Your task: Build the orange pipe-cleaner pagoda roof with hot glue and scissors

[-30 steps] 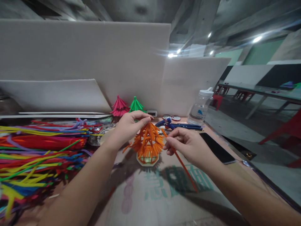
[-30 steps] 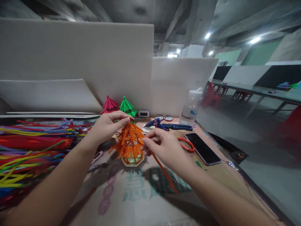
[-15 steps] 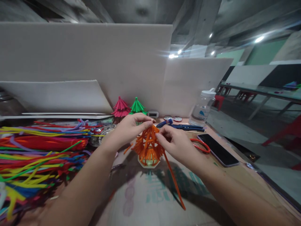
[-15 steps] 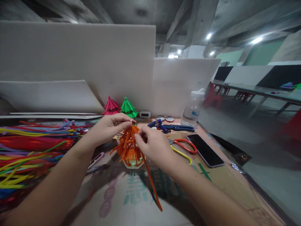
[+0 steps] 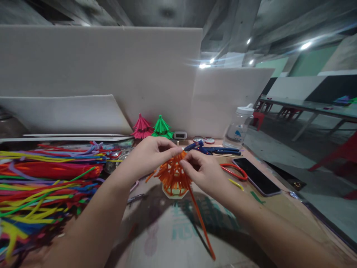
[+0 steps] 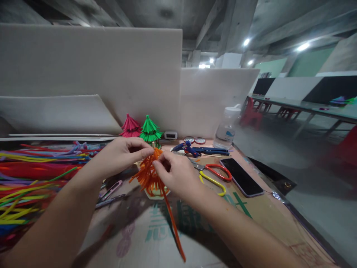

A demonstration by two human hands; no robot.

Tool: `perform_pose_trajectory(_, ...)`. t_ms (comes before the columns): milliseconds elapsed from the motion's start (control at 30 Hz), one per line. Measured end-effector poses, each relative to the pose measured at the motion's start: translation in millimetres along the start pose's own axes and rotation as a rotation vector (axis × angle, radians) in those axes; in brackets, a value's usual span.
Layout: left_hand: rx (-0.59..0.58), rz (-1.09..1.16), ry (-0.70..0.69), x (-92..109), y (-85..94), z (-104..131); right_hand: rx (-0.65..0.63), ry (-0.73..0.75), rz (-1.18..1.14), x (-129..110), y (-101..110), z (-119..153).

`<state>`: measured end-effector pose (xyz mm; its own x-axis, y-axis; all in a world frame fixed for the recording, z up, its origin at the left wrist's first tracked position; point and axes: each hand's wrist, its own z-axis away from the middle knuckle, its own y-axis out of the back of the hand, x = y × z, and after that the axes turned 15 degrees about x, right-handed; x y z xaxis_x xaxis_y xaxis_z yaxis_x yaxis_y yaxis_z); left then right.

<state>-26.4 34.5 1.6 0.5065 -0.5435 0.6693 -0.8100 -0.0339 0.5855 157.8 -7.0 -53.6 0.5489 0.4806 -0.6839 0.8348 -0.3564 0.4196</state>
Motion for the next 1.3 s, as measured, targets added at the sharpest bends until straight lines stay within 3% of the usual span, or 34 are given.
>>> perform_pose_trajectory(100,-0.025,-0.004,0.018,1,-1.2,0,-0.008,0.041,0.053,0,-3,1)
perform_pose_trajectory(167,0.024,-0.019,0.014,-2,-2.0,-1,-0.006,0.028,0.038,1,3,-2)
perform_pose_trajectory(300,0.188,-0.066,-0.044,-10,-5.8,-5,0.119,-0.059,0.003,7,33,-19)
perform_pose_trajectory(400,0.171,-0.069,-0.078,-13,-11.2,-8,0.1,-0.16,0.049,18,48,-30)
perform_pose_trajectory(533,0.153,-0.003,-0.095,-16,-16.4,-10,-0.063,-0.174,0.133,44,28,-28)
perform_pose_trajectory(633,0.152,0.0,-0.093,-17,-15.7,-10,-0.064,-0.13,0.214,67,1,-22)
perform_pose_trajectory(700,0.158,-0.023,-0.112,-16,-13.4,-10,-0.047,-0.129,0.236,82,-6,-23)
perform_pose_trajectory(867,0.176,-0.091,-0.148,-16,-6.9,-11,0.081,-0.211,0.306,118,17,-38)
perform_pose_trajectory(1000,0.185,-0.112,-0.16,-19,-5.1,-12,0.071,-0.27,0.337,143,35,-45)
perform_pose_trajectory(1200,0.228,-0.134,-0.175,-16,-2.9,-10,0.116,-0.283,0.402,171,29,-49)
perform_pose_trajectory(1300,0.215,-0.124,-0.164,-13,-3.3,-9,0.072,-0.269,0.393,179,20,-53)
